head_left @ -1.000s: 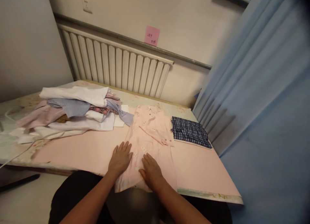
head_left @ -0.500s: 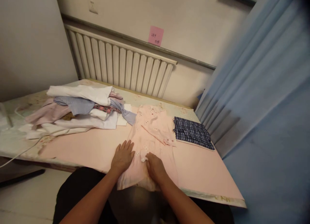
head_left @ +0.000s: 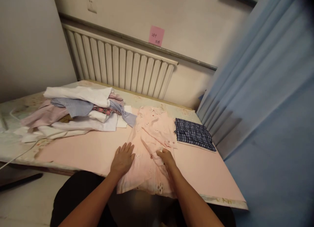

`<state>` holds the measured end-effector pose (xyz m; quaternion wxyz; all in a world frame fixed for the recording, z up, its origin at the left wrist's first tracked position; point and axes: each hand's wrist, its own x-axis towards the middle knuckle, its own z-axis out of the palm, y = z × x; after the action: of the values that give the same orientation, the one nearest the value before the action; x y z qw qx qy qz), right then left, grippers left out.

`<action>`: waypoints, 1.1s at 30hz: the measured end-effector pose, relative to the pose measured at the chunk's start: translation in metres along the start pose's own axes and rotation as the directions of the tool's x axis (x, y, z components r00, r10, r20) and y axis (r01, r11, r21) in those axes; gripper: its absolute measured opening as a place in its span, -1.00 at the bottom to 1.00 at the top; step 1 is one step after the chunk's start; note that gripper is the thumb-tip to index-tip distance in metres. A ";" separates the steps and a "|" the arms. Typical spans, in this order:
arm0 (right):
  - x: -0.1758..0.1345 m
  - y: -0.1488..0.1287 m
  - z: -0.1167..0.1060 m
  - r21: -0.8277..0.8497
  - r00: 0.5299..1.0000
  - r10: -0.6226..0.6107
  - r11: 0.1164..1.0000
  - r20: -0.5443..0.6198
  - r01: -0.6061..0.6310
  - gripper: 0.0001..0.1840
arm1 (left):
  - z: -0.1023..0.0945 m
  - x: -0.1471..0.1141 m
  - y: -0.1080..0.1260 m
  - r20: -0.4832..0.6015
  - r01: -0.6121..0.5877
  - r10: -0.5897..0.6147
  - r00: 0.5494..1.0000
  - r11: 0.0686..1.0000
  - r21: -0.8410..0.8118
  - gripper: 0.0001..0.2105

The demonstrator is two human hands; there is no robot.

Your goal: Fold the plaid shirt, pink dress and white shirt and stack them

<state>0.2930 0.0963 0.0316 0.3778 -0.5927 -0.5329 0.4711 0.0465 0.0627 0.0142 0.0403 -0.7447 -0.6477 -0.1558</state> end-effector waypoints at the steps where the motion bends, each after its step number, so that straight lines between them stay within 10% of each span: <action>1: 0.000 0.001 0.000 0.028 1.000 0.006 1.000 0.000 -0.006 -0.66 | -0.001 0.000 0.000 0.004 0.004 -0.004 1.000 1.000 0.004 -0.54; 33: 0.001 0.010 -0.002 0.106 0.995 0.061 0.993 -0.081 -0.052 -0.67 | 0.004 0.001 -0.002 0.023 0.011 -0.011 1.000 1.000 -0.016 -0.53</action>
<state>0.2975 0.0962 0.0226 0.4166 -0.6065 -0.4742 0.4834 0.0456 0.0649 0.0101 0.0261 -0.7431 -0.6509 -0.1528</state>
